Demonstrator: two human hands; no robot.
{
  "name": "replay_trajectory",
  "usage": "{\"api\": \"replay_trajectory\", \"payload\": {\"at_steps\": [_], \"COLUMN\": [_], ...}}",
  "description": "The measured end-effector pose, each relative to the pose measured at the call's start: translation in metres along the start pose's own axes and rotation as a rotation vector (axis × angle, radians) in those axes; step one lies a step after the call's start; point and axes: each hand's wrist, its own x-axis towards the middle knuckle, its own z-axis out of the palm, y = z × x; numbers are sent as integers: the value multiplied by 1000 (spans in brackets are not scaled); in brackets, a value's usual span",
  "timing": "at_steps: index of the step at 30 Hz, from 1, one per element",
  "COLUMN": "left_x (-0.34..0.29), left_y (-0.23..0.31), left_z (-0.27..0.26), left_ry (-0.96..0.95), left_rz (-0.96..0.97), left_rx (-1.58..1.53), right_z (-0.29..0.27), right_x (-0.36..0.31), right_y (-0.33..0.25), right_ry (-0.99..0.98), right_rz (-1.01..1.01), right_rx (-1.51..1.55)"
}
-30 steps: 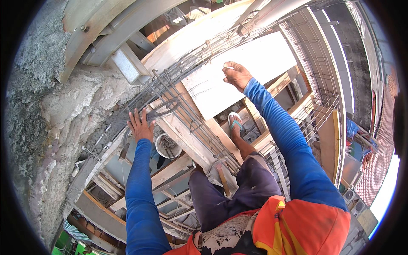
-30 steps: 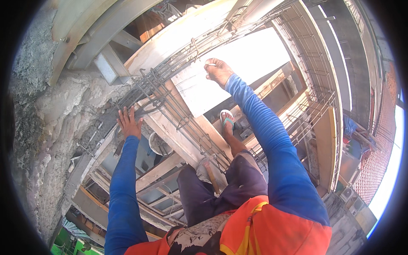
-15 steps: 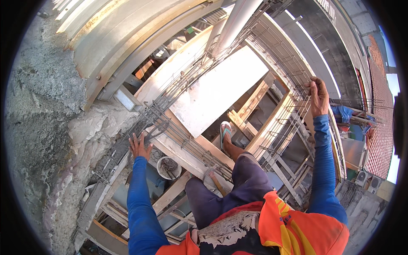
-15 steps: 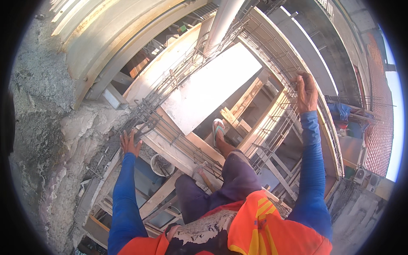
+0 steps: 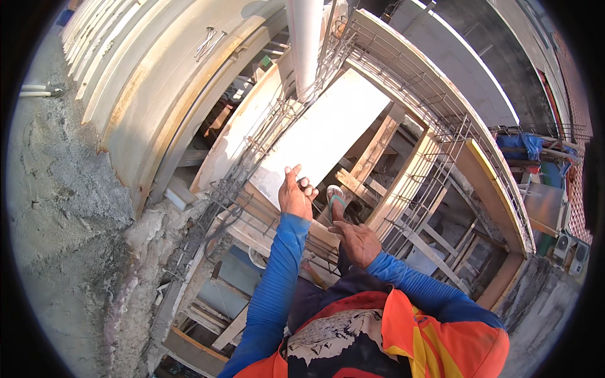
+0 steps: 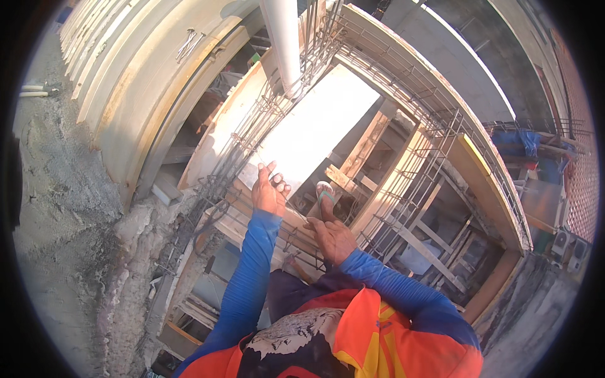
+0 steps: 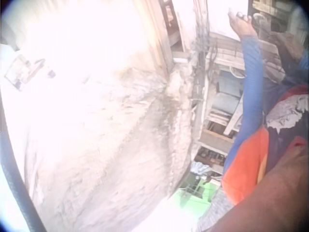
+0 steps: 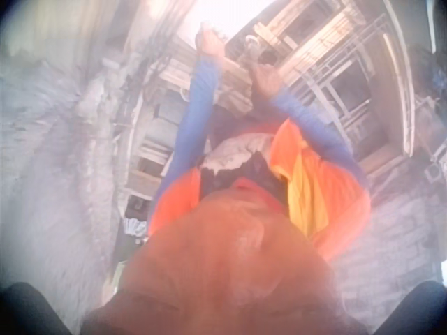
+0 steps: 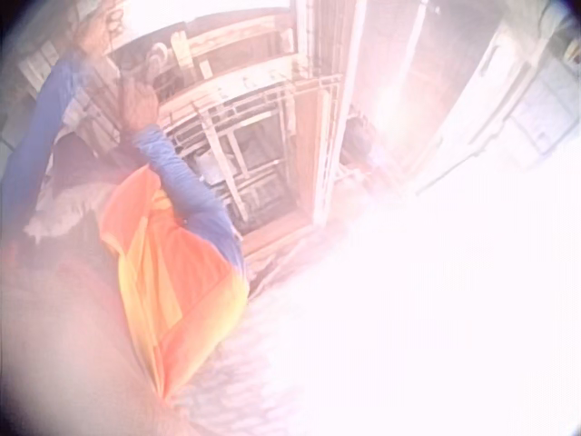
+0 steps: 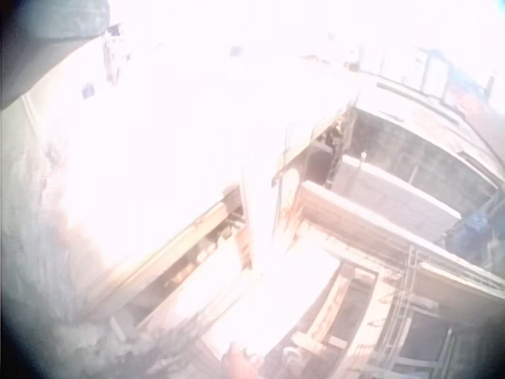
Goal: The person carries a long corrugated metal sheet across a construction site and places it onto a wooden roof structure. They then walk along wooden planks and scaffolding, adjusting a wooden beam near rebar and a white pipe.
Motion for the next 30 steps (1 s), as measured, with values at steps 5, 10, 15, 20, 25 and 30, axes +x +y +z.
{"api": "replay_trajectory", "payload": {"at_steps": [5, 10, 15, 20, 25, 30], "left_x": [53, 85, 86, 72, 68, 60], "left_y": [41, 57, 82, 111, 133, 146], "left_z": [48, 64, 21, 74, 53, 91], "left_ry": [247, 374, 199, 13, 435, 299], "left_rz": [468, 803, 472, 457, 672, 719], "left_rx": [304, 419, -81, -272, 116, -32], "right_z": [-42, -60, -166, -55, -182, -139], "right_x": [-20, -22, 39, 14, 49, 83], "right_y": [9, 12, 80, 123, 40, 157], "right_ry": [-280, -388, 17, -595, -685, -192], "right_rz": [282, -189, 490, -25, -49, 228], "right_rx": [9, 780, 1041, 436, 1238, 849]}}
